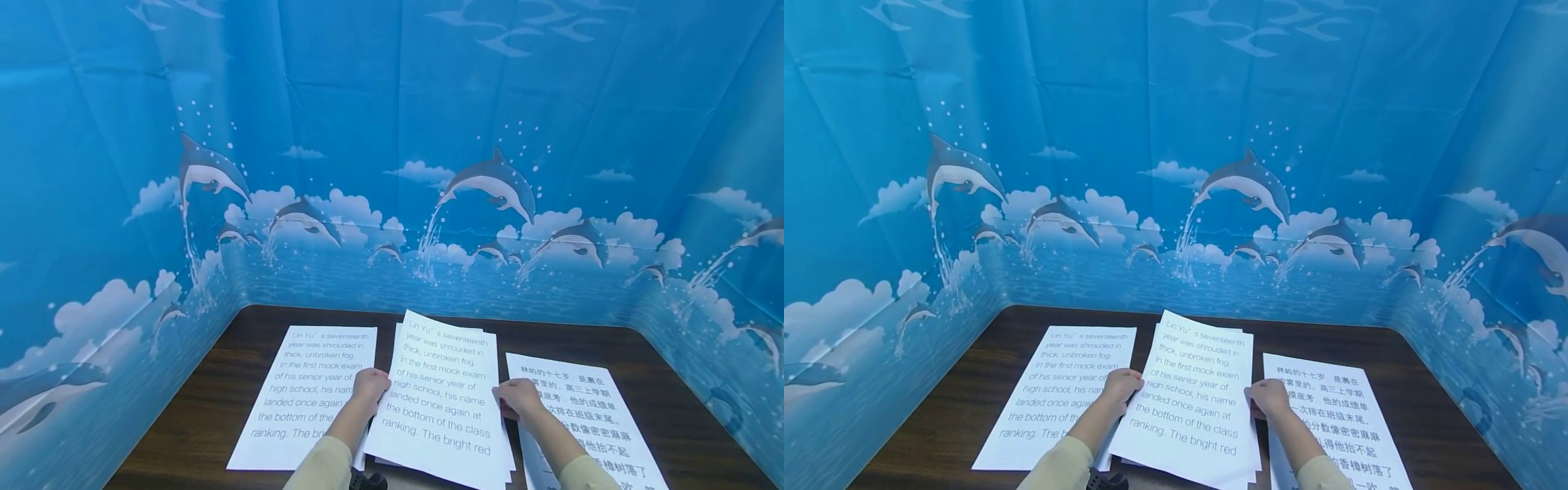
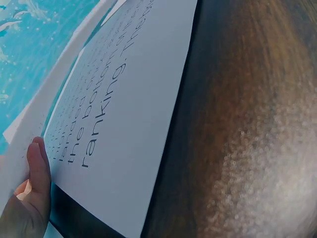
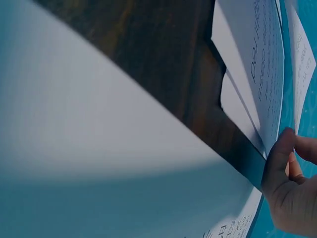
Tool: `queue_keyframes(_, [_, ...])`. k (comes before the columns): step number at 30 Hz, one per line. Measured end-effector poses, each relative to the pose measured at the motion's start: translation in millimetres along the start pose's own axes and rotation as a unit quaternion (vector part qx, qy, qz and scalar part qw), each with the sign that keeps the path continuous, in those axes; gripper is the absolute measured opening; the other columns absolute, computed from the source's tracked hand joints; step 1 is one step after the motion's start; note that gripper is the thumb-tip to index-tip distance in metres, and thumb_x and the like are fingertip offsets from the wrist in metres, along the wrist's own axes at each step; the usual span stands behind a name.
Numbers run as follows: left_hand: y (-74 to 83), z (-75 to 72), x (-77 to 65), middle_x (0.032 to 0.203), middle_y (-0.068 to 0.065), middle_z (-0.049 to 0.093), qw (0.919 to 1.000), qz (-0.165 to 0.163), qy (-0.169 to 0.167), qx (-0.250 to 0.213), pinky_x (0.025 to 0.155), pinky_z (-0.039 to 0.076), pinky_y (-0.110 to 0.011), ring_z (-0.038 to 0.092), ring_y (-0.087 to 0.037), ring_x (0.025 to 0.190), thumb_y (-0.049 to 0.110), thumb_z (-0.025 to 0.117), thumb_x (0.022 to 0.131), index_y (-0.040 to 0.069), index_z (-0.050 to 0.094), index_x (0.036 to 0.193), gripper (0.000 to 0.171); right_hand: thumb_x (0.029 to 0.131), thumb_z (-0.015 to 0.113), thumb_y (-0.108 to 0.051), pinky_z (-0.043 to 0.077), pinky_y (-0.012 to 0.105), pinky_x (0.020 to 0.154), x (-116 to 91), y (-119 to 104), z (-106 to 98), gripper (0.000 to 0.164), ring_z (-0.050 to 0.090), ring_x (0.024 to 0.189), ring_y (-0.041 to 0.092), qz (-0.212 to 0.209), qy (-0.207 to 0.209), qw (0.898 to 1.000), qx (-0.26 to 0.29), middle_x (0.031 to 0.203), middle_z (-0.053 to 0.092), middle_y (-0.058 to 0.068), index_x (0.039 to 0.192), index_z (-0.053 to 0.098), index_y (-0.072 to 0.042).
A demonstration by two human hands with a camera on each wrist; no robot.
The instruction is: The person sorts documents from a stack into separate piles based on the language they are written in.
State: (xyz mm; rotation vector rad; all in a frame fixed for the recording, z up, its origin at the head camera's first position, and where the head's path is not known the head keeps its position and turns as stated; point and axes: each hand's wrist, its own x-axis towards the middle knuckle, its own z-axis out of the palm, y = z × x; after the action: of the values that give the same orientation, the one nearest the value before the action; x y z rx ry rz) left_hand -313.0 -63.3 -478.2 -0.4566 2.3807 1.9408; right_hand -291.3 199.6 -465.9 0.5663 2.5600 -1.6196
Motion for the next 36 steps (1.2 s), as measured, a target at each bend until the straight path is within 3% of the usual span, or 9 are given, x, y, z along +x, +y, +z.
queue_keyframes(5, [0.7, -1.7, 1.9, 0.077, -0.012, 0.051, 0.9999, 0.003, 0.011, 0.005, 0.060, 0.044, -0.032, 0.052, -0.023, 0.069, -0.003, 0.055, 0.072, -0.003, 0.056, 0.083, 0.011, 0.078, 0.053, -0.005, 0.047, 0.023, 0.051, -2, -4, 2, 0.018, 0.054, 0.063, 0.019, 0.004, -0.008, 1.000, 0.016, 0.074, 0.053, 0.012, 0.088, 0.056, 0.010])
queue_keyframes(12, [4.1, -9.7, 1.0, 0.076, -0.015, 0.050, 0.9981, 0.049, 0.020, 0.033, 0.059, 0.044, -0.031, 0.050, -0.026, 0.068, -0.005, 0.056, 0.068, -0.004, 0.055, 0.078, 0.010, 0.080, 0.052, -0.006, 0.046, 0.025, 0.054, -2, -9, 5, 0.019, 0.054, 0.064, 0.019, 0.011, -0.011, 1.000, 0.021, 0.075, 0.054, 0.012, 0.091, 0.056, 0.008])
queue_keyframes(19, [10.1, -21.9, -2.0, 0.076, -0.011, 0.050, 0.9989, 0.022, 0.008, 0.040, 0.056, 0.043, -0.027, 0.050, -0.021, 0.067, -0.001, 0.057, 0.070, -0.001, 0.056, 0.080, 0.010, 0.081, 0.051, -0.007, 0.045, 0.024, 0.053, -1, -15, 9, 0.018, 0.052, 0.064, 0.019, 0.010, -0.023, 0.999, 0.023, 0.076, 0.054, 0.012, 0.092, 0.055, 0.007])
queue_keyframes(23, [10.6, -28.5, -1.8, 0.075, -0.010, 0.050, 0.9985, 0.025, -0.003, 0.048, 0.053, 0.042, -0.026, 0.050, -0.020, 0.064, 0.000, 0.057, 0.072, -0.001, 0.056, 0.080, 0.009, 0.082, 0.052, -0.008, 0.044, 0.023, 0.052, 0, -18, 12, 0.018, 0.052, 0.063, 0.019, 0.003, -0.025, 0.999, 0.020, 0.075, 0.054, 0.012, 0.092, 0.055, 0.006])
queue_keyframes(36, [17.4, -43.3, -6.1, 0.074, -0.010, 0.049, 0.9961, 0.028, 0.010, 0.083, 0.050, 0.041, -0.024, 0.050, -0.018, 0.062, 0.003, 0.054, 0.074, 0.001, 0.055, 0.081, 0.007, 0.081, 0.053, -0.008, 0.044, 0.023, 0.051, 0, -30, 23, 0.020, 0.054, 0.063, 0.019, -0.009, -0.032, 0.999, 0.032, 0.075, 0.056, 0.012, 0.095, 0.053, 0.007])
